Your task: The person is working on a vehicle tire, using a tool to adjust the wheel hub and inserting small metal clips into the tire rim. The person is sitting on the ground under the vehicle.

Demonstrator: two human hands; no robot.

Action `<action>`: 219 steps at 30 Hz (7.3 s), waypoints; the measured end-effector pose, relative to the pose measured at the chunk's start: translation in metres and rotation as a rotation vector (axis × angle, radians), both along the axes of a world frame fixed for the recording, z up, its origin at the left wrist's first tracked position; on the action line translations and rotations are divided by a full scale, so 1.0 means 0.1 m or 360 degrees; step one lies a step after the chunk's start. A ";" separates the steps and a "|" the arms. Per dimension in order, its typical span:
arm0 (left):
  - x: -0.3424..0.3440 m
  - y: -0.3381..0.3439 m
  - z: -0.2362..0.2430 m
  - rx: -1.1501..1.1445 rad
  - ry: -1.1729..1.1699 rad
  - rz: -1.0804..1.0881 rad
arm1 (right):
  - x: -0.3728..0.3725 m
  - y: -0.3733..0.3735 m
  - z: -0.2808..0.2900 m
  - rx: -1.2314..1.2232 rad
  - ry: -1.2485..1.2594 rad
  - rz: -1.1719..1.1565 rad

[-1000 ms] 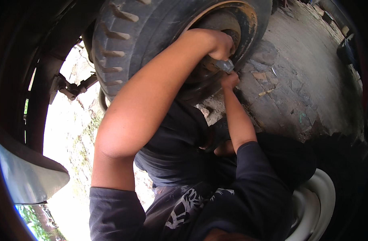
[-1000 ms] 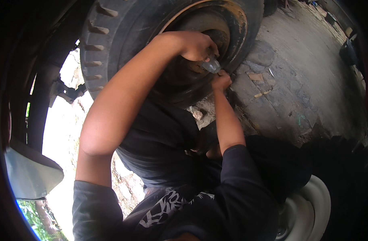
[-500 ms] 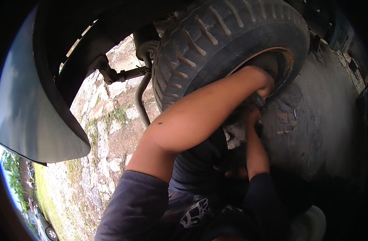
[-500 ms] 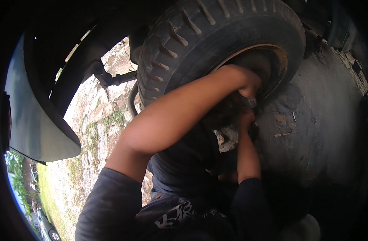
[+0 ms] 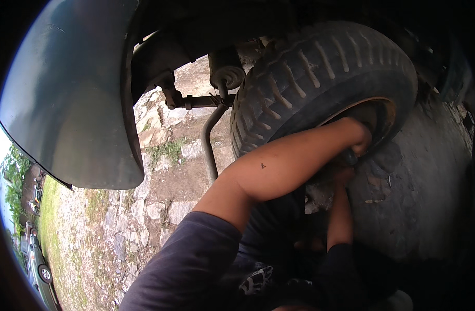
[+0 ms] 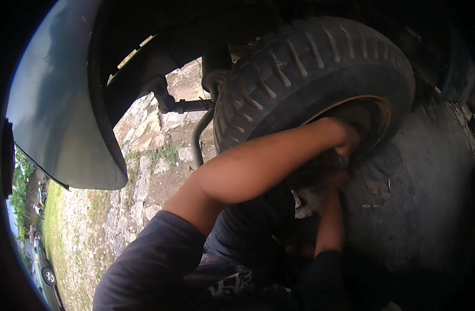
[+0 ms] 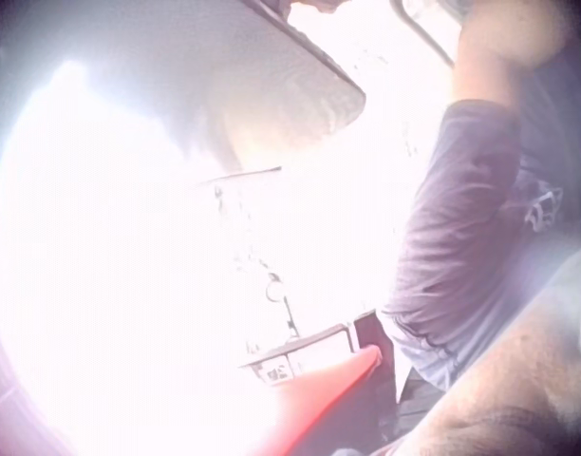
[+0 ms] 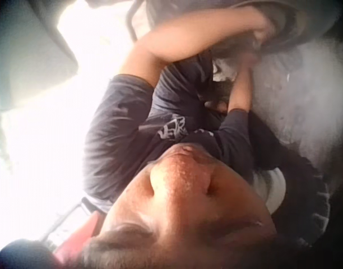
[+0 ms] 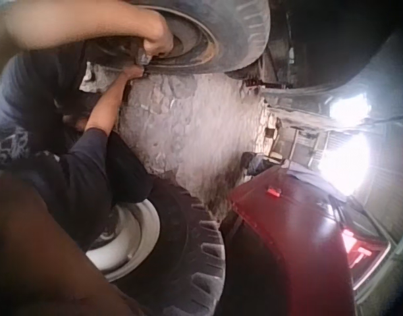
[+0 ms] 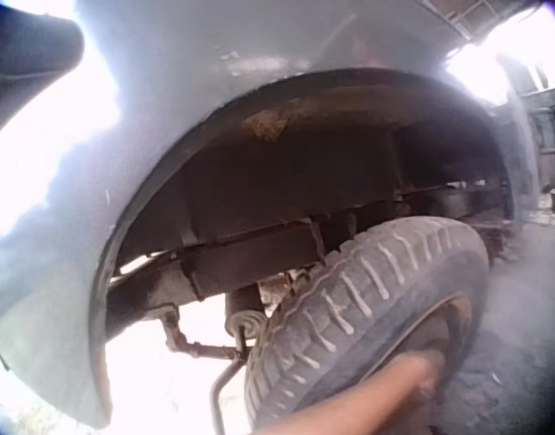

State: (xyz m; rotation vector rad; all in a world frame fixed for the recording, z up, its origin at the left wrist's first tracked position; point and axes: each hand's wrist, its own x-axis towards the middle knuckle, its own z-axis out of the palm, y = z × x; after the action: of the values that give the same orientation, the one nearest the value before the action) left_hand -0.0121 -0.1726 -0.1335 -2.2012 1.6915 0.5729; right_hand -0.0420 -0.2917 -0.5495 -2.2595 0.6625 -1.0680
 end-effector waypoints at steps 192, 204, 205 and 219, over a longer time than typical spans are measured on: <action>-0.19 0.40 0.62 -0.1735 0.1277 0.0447 | -1.11 0.11 3.78 0.1164 -0.1372 0.0610; -0.11 0.38 0.55 -0.1695 0.1433 0.0443 | -1.21 0.00 3.73 0.1120 -0.1290 0.0978; -0.12 0.39 0.55 -0.1717 0.1411 0.0437 | -1.18 0.01 3.72 0.1114 -0.1268 0.1061; -0.38 0.29 0.33 -0.1844 0.1155 0.0426 | -0.98 0.05 3.62 0.1143 -0.1344 0.0974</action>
State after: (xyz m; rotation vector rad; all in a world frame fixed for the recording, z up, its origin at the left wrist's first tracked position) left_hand -0.0503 -0.1436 -0.1009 -3.3269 2.5363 0.5607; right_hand -0.1398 -0.2863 -0.1873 -1.1054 -0.0370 -1.0871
